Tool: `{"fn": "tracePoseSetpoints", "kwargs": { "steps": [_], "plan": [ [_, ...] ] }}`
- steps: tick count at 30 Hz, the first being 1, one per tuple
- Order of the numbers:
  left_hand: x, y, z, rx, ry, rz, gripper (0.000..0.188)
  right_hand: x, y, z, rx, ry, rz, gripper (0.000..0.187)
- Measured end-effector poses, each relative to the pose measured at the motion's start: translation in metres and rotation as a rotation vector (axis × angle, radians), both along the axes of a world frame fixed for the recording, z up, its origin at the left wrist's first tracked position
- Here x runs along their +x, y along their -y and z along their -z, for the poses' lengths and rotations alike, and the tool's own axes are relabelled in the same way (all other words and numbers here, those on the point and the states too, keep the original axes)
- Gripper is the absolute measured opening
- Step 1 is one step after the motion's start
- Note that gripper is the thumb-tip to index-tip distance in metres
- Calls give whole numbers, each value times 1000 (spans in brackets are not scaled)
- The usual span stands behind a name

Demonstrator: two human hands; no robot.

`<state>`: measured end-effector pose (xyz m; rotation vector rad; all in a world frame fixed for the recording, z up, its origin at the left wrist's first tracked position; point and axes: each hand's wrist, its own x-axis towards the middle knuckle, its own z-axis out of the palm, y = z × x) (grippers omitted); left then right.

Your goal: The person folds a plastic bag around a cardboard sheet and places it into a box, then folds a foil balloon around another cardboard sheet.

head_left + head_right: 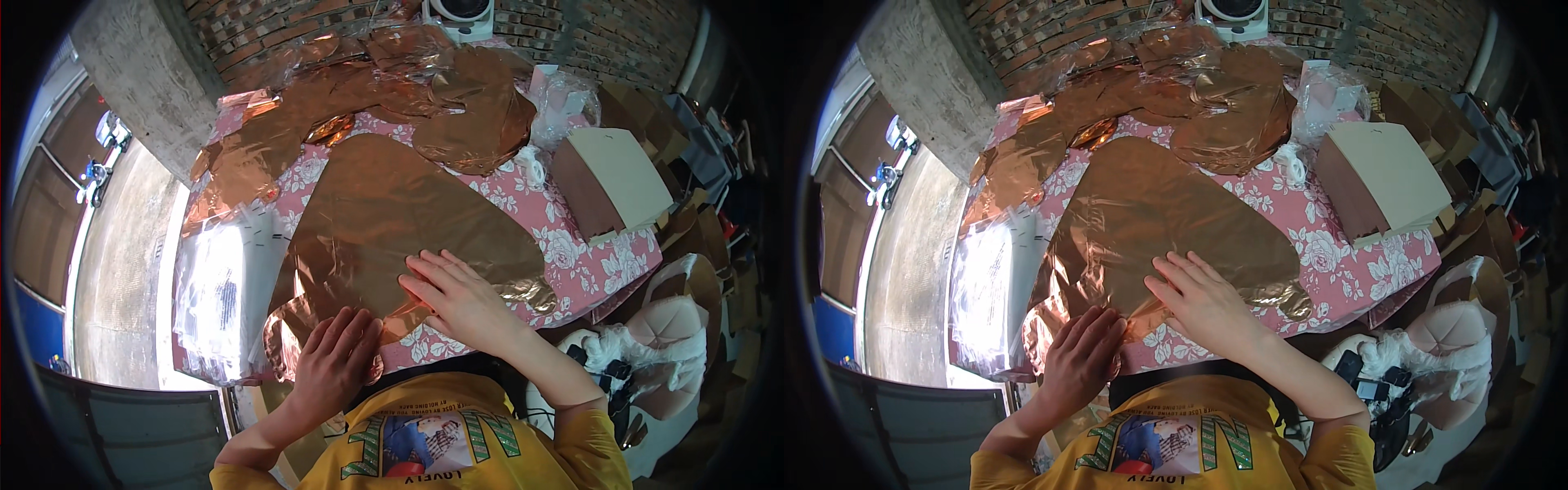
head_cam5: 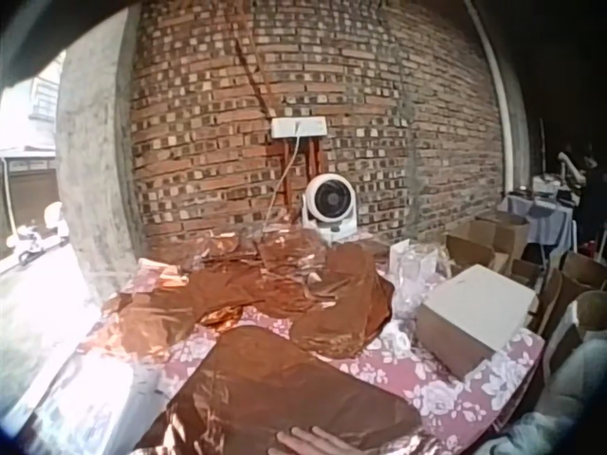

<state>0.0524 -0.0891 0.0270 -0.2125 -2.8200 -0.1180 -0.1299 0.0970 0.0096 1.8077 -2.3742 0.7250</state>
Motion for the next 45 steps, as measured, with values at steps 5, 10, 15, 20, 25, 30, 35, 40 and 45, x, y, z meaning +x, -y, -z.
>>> {"fn": "tracePoseSetpoints", "kwargs": {
  "steps": [5,10,15,20,25,30,35,40,45],
  "plan": [
    [0,2,3,-11,30,9,51,1,-3,-2,-47,36,12,58],
    [-5,2,4,-14,19,3,49,17,-26,-17,-127,54,5,42],
    [-4,2,4,-18,35,4,48,37,-64,0,-320,5,-29,32],
    [-5,0,2,-25,41,3,47,37,-81,16,-319,5,47,32],
    [-6,-2,2,-26,33,15,46,36,-77,18,-370,80,54,31],
    [-8,-5,1,-43,33,4,46,35,-77,20,-376,109,64,29],
    [-9,-8,1,-59,24,-2,45,35,-76,18,-372,114,61,27],
    [-12,-9,1,-45,13,-2,45,34,-75,21,-385,109,62,28],
    [-14,-14,0,-36,-1,1,44,34,-75,24,-387,99,62,28]
  ]
}}
